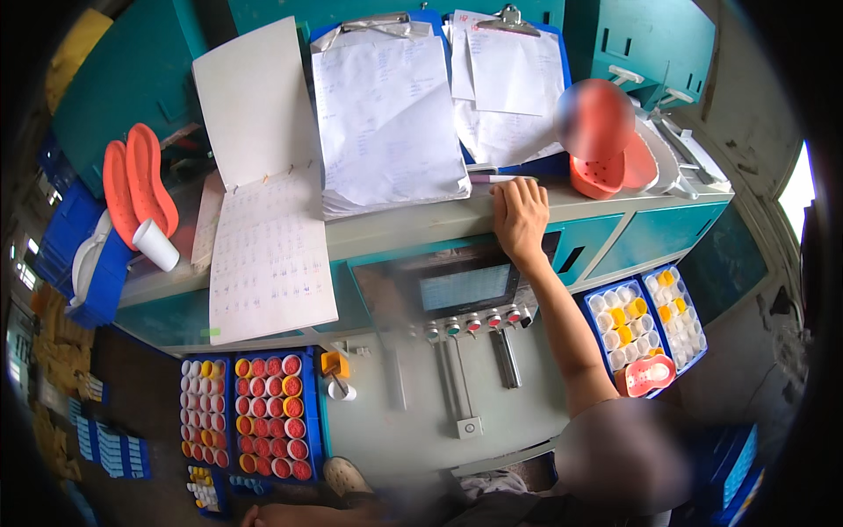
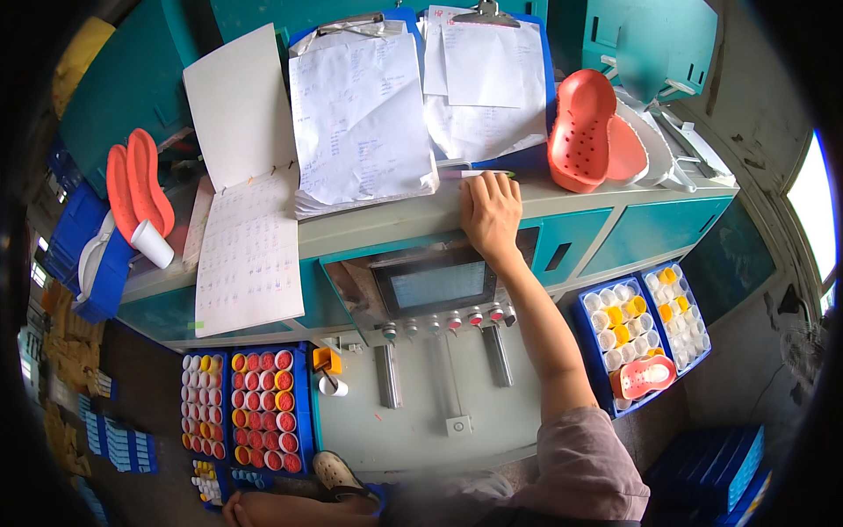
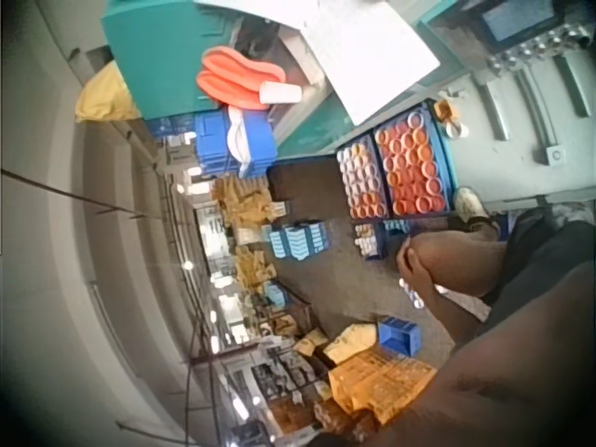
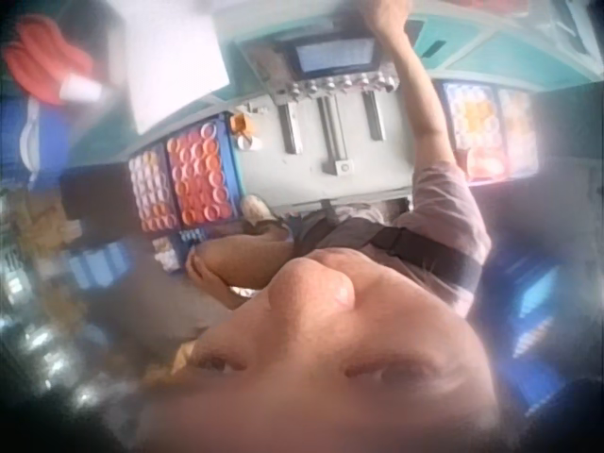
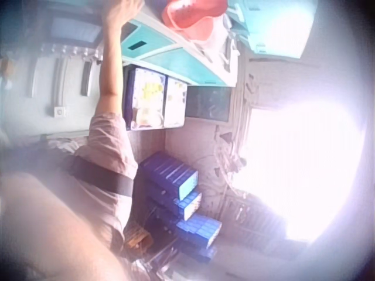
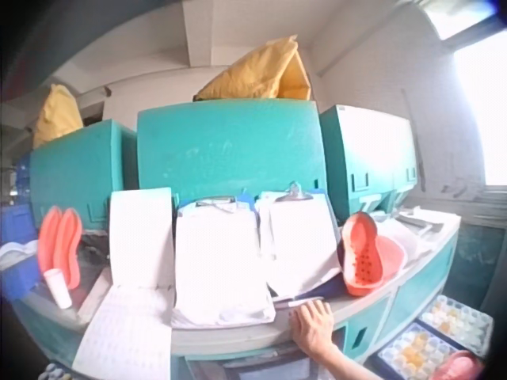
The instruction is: The person records a document, operates a machine control panel, and moves trays of red pellets. They then weigh red pellets on a digital scale, transfer them between cups, and place a filled yellow cup into a crate.
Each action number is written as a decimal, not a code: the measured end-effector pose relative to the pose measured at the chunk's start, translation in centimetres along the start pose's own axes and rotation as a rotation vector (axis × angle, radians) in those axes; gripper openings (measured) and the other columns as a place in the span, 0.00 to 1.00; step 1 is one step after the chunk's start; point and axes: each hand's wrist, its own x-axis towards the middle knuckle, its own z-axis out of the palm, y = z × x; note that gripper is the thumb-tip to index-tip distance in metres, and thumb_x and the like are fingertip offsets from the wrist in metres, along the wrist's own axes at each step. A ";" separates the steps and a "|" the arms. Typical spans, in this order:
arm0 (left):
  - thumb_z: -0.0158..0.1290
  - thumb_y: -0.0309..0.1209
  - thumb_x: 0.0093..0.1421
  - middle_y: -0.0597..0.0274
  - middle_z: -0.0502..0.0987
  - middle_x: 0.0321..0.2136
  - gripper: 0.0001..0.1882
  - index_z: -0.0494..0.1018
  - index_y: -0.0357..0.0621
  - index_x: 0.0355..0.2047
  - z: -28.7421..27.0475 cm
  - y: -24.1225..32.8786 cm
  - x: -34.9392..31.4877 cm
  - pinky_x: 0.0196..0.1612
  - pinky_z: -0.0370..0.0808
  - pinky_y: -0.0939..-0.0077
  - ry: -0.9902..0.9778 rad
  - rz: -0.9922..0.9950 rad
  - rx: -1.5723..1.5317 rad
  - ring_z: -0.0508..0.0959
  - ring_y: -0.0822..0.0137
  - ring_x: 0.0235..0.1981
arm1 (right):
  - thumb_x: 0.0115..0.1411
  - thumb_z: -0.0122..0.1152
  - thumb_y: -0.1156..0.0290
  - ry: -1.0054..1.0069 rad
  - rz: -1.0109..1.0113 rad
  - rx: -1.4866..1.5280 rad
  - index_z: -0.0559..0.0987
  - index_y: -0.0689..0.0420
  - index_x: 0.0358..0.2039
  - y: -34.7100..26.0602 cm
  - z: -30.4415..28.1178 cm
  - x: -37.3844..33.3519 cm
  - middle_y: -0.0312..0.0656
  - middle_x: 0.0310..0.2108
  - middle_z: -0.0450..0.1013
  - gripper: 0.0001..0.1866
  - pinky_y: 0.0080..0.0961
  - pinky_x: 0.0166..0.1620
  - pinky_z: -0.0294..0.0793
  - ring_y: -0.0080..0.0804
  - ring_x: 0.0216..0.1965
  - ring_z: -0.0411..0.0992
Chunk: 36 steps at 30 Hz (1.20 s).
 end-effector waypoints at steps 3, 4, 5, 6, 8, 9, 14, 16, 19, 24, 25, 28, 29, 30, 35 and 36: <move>0.50 0.40 0.69 0.48 0.82 0.44 0.20 0.80 0.36 0.46 0.1 -0.4 1.1 0.54 0.72 0.57 0.052 0.020 0.076 0.79 0.50 0.45 | 0.60 0.61 0.72 0.021 -0.010 0.021 0.75 0.55 0.30 0.0 0.1 0.2 0.42 0.28 0.69 0.04 0.38 0.37 0.65 0.43 0.33 0.69; 0.50 0.40 0.69 0.48 0.82 0.43 0.20 0.80 0.36 0.46 0.2 -0.6 1.6 0.54 0.72 0.56 0.070 0.032 0.106 0.79 0.50 0.45 | 0.60 0.60 0.73 0.001 0.004 0.012 0.75 0.55 0.29 -0.1 0.1 0.3 0.42 0.28 0.69 0.04 0.37 0.37 0.64 0.43 0.33 0.69; 0.50 0.40 0.68 0.48 0.82 0.43 0.19 0.81 0.36 0.45 0.2 -0.9 2.2 0.54 0.72 0.56 0.074 -0.005 0.056 0.79 0.50 0.45 | 0.60 0.60 0.73 0.002 0.007 0.012 0.75 0.55 0.29 -0.1 0.2 0.3 0.42 0.28 0.69 0.04 0.37 0.37 0.64 0.43 0.32 0.69; 0.50 0.40 0.68 0.47 0.82 0.43 0.19 0.81 0.36 0.44 0.3 -1.1 2.9 0.54 0.72 0.56 0.079 -0.046 0.006 0.79 0.50 0.44 | 0.60 0.60 0.73 0.000 0.009 0.013 0.75 0.55 0.29 0.0 0.2 0.3 0.42 0.28 0.69 0.04 0.37 0.37 0.64 0.43 0.32 0.69; 0.51 0.40 0.68 0.47 0.82 0.41 0.19 0.82 0.37 0.43 0.5 -1.4 3.8 0.53 0.72 0.56 0.030 -0.069 -0.089 0.79 0.49 0.43 | 0.60 0.59 0.73 -0.026 -0.006 0.000 0.75 0.55 0.29 0.3 0.4 0.1 0.42 0.28 0.70 0.03 0.38 0.36 0.63 0.43 0.32 0.69; 0.51 0.41 0.68 0.48 0.83 0.40 0.19 0.82 0.38 0.43 0.7 -1.5 4.4 0.52 0.73 0.55 -0.020 -0.048 -0.133 0.79 0.48 0.43 | 0.60 0.60 0.74 -0.038 -0.004 0.008 0.75 0.55 0.28 0.5 0.6 -0.1 0.42 0.28 0.69 0.04 0.39 0.36 0.63 0.44 0.32 0.69; 0.48 0.36 0.71 0.56 0.80 0.48 0.16 0.77 0.37 0.49 1.1 -2.2 2.2 0.59 0.70 0.70 -0.146 -0.305 -0.438 0.77 0.64 0.52 | 0.63 0.55 0.67 -0.030 -0.182 -0.286 0.75 0.51 0.32 3.0 1.7 -1.7 0.40 0.28 0.65 0.04 0.41 0.36 0.63 0.43 0.32 0.66; 0.48 0.32 0.70 0.57 0.80 0.51 0.13 0.78 0.38 0.47 0.1 -2.4 0.3 0.62 0.66 0.72 -0.166 -0.196 -0.334 0.76 0.65 0.54 | 0.63 0.56 0.65 -0.064 -0.276 -0.276 0.78 0.47 0.33 4.4 2.4 -1.7 0.38 0.29 0.72 0.04 0.44 0.34 0.66 0.42 0.33 0.71; 0.50 0.34 0.67 0.58 0.80 0.49 0.15 0.78 0.39 0.49 -2.6 -2.4 -3.3 0.62 0.64 0.72 -0.093 -0.242 -0.314 0.75 0.65 0.54 | 0.66 0.56 0.61 -0.035 -0.217 -0.266 0.82 0.42 0.31 6.1 3.6 -1.7 0.35 0.28 0.78 0.08 0.44 0.33 0.71 0.41 0.32 0.77; 0.47 0.38 0.67 0.54 0.78 0.52 0.20 0.76 0.38 0.52 -8.5 -3.4 -11.2 0.62 0.67 0.68 0.145 -0.382 -0.293 0.75 0.63 0.55 | 0.70 0.52 0.55 0.011 -0.159 -0.280 0.83 0.42 0.29 7.9 5.3 -1.6 0.28 0.29 0.80 0.16 0.39 0.34 0.71 0.35 0.33 0.78; 0.47 0.38 0.68 0.54 0.78 0.52 0.20 0.76 0.39 0.52 -9.1 -4.9 -12.3 0.63 0.66 0.69 0.167 -0.429 -0.253 0.75 0.62 0.56 | 0.70 0.51 0.55 0.015 -0.159 -0.278 0.83 0.42 0.29 8.2 5.6 -1.6 0.28 0.29 0.80 0.16 0.38 0.34 0.70 0.35 0.33 0.78; 0.48 0.38 0.71 0.54 0.77 0.55 0.20 0.74 0.42 0.58 -9.5 -12.0 -15.6 0.64 0.65 0.68 0.168 -0.511 -0.110 0.73 0.59 0.59 | 0.70 0.51 0.55 0.045 -0.165 -0.270 0.83 0.42 0.28 9.0 6.2 -1.6 0.27 0.28 0.80 0.17 0.38 0.34 0.70 0.34 0.33 0.77; 0.50 0.38 0.70 0.52 0.76 0.57 0.21 0.73 0.42 0.59 -8.7 -14.9 -17.0 0.65 0.65 0.66 0.155 -0.611 0.010 0.73 0.57 0.60 | 0.70 0.51 0.55 0.049 -0.178 -0.270 0.84 0.42 0.28 9.3 6.3 -1.6 0.27 0.28 0.80 0.17 0.38 0.34 0.70 0.34 0.33 0.77; 0.51 0.38 0.69 0.50 0.74 0.59 0.23 0.71 0.41 0.61 -7.5 -17.9 -18.6 0.66 0.64 0.63 0.138 -0.662 0.126 0.72 0.54 0.61 | 0.70 0.51 0.56 0.041 -0.178 -0.286 0.83 0.43 0.27 9.5 6.4 -1.5 0.27 0.27 0.79 0.17 0.39 0.33 0.70 0.35 0.31 0.77; 0.56 0.41 0.66 0.44 0.70 0.61 0.27 0.70 0.38 0.61 -0.8 -27.0 -30.5 0.67 0.62 0.57 -0.039 -0.832 0.249 0.67 0.47 0.64 | 0.70 0.51 0.52 -0.030 -0.128 -0.324 0.83 0.44 0.26 10.9 6.8 -1.2 0.30 0.26 0.79 0.19 0.40 0.30 0.69 0.38 0.30 0.78; 0.56 0.42 0.66 0.44 0.70 0.61 0.27 0.71 0.37 0.60 0.3 -27.7 -32.8 0.67 0.63 0.57 -0.093 -0.915 0.235 0.67 0.46 0.64 | 0.70 0.51 0.52 -0.004 -0.141 -0.311 0.82 0.45 0.26 11.2 7.0 -1.2 0.31 0.26 0.79 0.20 0.41 0.31 0.70 0.38 0.30 0.78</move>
